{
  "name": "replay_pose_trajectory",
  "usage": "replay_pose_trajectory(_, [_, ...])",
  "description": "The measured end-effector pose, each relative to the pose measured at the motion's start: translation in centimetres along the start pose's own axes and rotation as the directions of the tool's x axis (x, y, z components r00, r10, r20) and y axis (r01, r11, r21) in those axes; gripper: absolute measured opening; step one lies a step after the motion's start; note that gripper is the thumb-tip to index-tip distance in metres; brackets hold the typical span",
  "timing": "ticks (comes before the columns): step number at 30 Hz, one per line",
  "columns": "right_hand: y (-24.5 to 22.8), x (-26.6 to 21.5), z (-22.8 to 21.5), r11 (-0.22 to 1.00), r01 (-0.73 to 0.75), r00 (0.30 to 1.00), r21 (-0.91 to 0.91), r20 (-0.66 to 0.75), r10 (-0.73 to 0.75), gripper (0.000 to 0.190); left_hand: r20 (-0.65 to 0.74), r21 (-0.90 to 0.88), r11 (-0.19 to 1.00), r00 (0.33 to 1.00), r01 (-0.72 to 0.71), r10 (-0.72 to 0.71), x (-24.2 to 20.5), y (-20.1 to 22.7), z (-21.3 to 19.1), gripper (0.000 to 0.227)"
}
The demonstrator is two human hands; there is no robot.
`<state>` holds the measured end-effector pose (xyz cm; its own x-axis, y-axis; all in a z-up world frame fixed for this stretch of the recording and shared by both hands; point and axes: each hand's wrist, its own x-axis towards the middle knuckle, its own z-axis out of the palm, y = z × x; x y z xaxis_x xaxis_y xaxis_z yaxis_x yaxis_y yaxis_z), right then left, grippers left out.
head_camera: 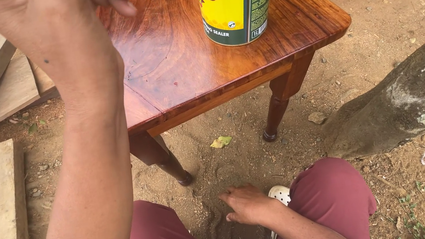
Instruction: Applying varnish to a small wooden table using a paint brush.
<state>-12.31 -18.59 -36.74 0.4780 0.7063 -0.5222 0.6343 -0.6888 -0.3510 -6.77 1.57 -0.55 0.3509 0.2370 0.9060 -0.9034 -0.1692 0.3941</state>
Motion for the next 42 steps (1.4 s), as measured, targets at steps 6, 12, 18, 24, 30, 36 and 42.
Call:
replay_pose_trajectory(6, [-0.6, -1.3, -0.8, 0.999, -0.024, 1.000, 0.023, 0.003, 0.024, 0.077, -0.083, -0.054, 0.995, 0.993, 0.078, -0.082, -4.4, 6.2, -1.0, 0.010])
replay_pose_trajectory(12, [-1.0, -2.0, -0.2, 0.999, 0.011, 1.000, 0.036, -0.026, -0.010, 0.075, -0.129, 0.043, 0.955, 0.949, 0.294, -0.287, -12.1, 8.3, 5.5, 0.017])
replay_pose_trajectory(18, [0.8, -3.0, 1.7, 0.940, 0.311, 0.833, 0.137, -0.515, -0.201, 0.032, 0.203, 0.248, 0.960, 0.976, -0.132, 0.081, -17.1, 2.5, 14.2, 0.024])
replay_pose_trajectory(24, [0.7, -5.5, -0.7, 0.878, 0.388, 0.784, 0.279, -0.600, -0.156, 0.029, 0.326, 0.317, 0.933, 0.943, -0.170, 0.061, -18.5, -2.0, 19.1, 0.020])
replay_pose_trajectory(30, [0.2, -5.9, -1.3, 0.909, 0.294, 0.884, 0.297, -0.446, -0.140, 0.036, 0.340, 0.367, 0.913, 0.939, -0.177, 0.045, -18.3, -1.9, 17.6, 0.020])
replay_pose_trajectory(36, [0.2, -4.1, 0.2, 0.990, 0.126, 0.968, 0.066, -0.228, -0.108, 0.069, 0.258, 0.404, 0.899, 0.964, -0.167, 0.063, -18.1, 1.0, 10.3, 0.022])
replay_pose_trajectory(42, [-2.3, -3.8, -0.6, 0.999, 0.036, 0.999, -0.023, -0.035, -0.037, 0.070, 0.127, 0.498, 0.866, 0.992, -0.042, -0.025, -19.1, 5.7, 0.6, 0.022])
